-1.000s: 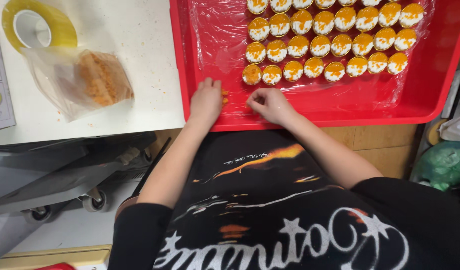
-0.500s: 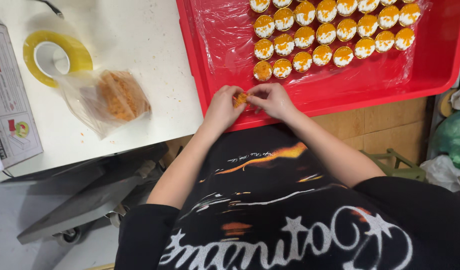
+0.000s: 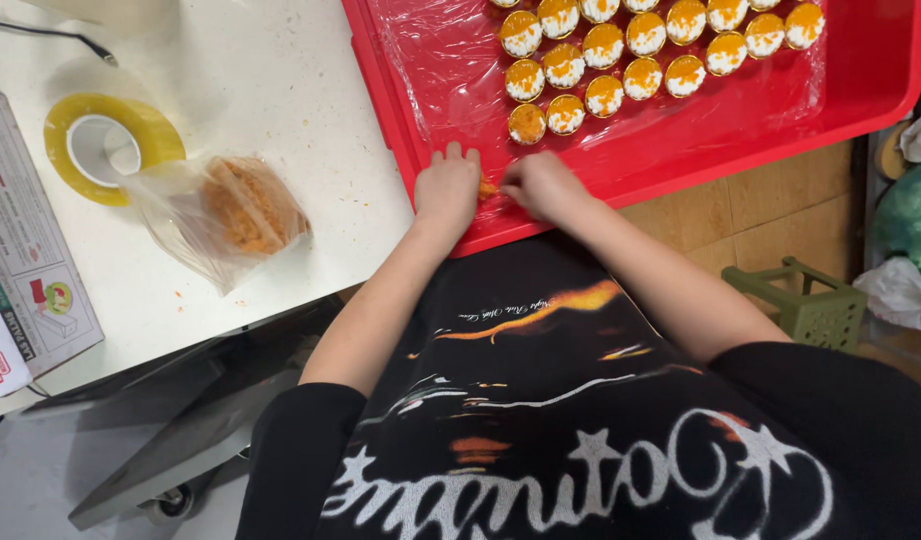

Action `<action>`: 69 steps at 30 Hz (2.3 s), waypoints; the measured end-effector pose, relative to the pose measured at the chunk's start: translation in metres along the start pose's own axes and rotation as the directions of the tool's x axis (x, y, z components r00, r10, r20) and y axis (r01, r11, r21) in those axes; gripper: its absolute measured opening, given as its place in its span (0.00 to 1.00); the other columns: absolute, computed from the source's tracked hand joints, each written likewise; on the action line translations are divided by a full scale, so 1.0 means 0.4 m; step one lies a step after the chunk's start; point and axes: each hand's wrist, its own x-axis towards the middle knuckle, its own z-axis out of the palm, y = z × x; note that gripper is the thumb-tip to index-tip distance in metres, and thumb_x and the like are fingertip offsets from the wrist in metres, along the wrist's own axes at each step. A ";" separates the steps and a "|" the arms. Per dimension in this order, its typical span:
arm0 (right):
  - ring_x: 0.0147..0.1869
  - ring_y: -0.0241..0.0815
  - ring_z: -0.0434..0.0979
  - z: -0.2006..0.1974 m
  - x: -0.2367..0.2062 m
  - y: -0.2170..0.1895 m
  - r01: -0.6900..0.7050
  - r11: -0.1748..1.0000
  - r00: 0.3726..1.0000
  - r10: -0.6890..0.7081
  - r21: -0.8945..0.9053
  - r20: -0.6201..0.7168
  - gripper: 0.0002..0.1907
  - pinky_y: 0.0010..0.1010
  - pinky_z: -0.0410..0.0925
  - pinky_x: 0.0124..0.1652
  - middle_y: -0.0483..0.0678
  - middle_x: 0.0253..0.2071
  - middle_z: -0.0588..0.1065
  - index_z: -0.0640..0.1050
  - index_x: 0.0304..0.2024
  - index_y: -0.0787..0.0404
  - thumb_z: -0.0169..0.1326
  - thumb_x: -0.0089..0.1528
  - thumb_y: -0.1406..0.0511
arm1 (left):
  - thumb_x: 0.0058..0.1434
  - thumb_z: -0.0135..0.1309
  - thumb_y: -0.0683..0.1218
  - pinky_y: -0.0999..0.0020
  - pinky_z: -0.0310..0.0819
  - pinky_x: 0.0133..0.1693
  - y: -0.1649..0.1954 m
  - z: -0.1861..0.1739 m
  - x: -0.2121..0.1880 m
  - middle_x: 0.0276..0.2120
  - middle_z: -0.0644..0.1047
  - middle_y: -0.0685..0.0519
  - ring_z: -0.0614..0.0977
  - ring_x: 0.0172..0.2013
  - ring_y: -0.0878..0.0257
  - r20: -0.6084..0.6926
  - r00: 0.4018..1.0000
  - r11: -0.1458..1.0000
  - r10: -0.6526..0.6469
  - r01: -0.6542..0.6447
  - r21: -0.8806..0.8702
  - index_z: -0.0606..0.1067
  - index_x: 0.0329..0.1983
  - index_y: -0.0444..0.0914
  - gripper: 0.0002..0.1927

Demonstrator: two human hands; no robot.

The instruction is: The person garnishes small round pastries in gold foil cups arranged in a red tray. They pinch pieces of orange shredded topping from a plastic bag by hand and press the topping onto the top of each pastry, working through the tray one cup at a time.

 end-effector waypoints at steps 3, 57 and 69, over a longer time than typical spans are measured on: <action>0.38 0.62 0.80 0.043 0.056 -0.024 0.044 0.979 0.993 -0.021 -0.198 0.119 0.09 0.49 0.72 0.41 0.61 0.33 0.79 0.84 0.34 0.63 0.63 0.59 0.62 | 0.59 0.56 0.40 0.55 0.79 0.39 0.002 -0.001 0.013 0.47 0.75 0.43 0.79 0.48 0.47 0.055 0.999 0.997 0.003 -0.007 0.073 0.75 0.48 0.34 0.14; 0.36 0.35 0.82 -0.187 0.007 0.178 -0.133 0.592 0.988 0.138 0.795 0.062 0.09 0.24 0.77 0.37 0.49 0.37 0.81 0.81 0.47 0.71 0.57 0.66 0.71 | 0.65 0.59 0.43 0.67 0.79 0.37 0.174 0.018 0.079 0.38 0.82 0.47 0.85 0.33 0.59 -0.255 0.944 0.595 -0.209 -0.084 -0.799 0.80 0.48 0.36 0.10; 0.36 0.35 0.82 -0.233 0.050 0.225 -0.144 0.535 0.980 0.193 0.832 0.045 0.06 0.25 0.77 0.36 0.51 0.37 0.81 0.82 0.43 0.71 0.60 0.64 0.72 | 0.62 0.64 0.46 0.72 0.79 0.34 0.221 0.076 0.181 0.31 0.85 0.51 0.85 0.30 0.69 -0.185 0.952 0.510 -0.244 -0.036 -0.860 0.83 0.43 0.34 0.11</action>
